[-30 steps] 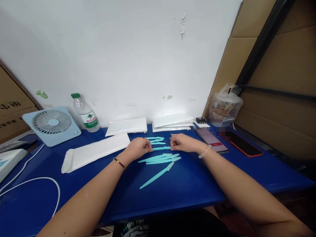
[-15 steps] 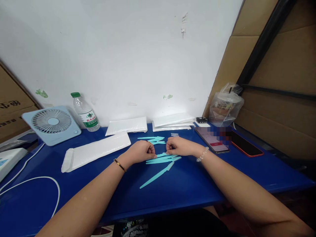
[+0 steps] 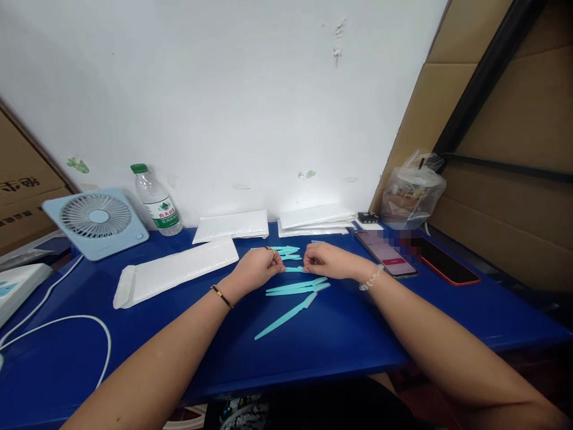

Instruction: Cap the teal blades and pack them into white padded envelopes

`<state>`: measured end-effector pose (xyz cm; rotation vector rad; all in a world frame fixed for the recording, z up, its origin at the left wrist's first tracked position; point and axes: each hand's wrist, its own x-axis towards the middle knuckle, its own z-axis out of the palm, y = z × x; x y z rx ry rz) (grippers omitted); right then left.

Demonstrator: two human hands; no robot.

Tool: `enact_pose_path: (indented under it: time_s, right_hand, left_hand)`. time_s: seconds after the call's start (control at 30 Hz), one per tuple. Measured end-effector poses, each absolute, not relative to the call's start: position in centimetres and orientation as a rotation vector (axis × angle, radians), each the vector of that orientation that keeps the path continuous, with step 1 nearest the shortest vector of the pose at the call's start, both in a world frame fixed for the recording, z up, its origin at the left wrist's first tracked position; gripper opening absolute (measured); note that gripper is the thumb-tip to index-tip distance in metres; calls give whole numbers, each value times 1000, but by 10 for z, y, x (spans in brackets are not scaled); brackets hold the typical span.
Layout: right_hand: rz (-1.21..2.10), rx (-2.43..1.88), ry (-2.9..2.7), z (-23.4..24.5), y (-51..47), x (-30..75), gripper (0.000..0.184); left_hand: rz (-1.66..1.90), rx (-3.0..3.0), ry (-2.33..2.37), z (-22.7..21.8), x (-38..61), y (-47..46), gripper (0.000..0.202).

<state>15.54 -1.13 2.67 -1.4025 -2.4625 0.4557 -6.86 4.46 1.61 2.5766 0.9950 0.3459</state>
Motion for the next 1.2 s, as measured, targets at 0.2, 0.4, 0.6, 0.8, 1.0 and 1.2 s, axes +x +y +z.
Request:
enact_pose_path:
  time_s: [0.2, 0.4, 0.6, 0.8, 1.0, 1.2]
  right_hand:
    - [430, -1503, -2362, 21, -1, 183, 16]
    - [489, -1546, -2325, 27, -6, 196, 19]
    - [675, -1438, -2543, 31, -15, 178, 12]
    - [576, -1429, -2485, 27, -11, 176, 14]
    - [551, -1561, -2314, 23, -4, 192, 10]
    - [672, -1437, -2260, 25, -6, 185, 15]
  left_hand:
    - [369, 2616, 1118, 17, -75, 58, 23]
    - [422, 2635, 1195, 13, -83, 69, 20]
    - [288, 2594, 892, 18, -73, 41, 30]
    - [189, 2640, 837, 17, -69, 38, 27]
    - [317, 2715, 1005, 19, -81, 54, 28]
    - [367, 2727, 912, 18, -77, 53, 30]
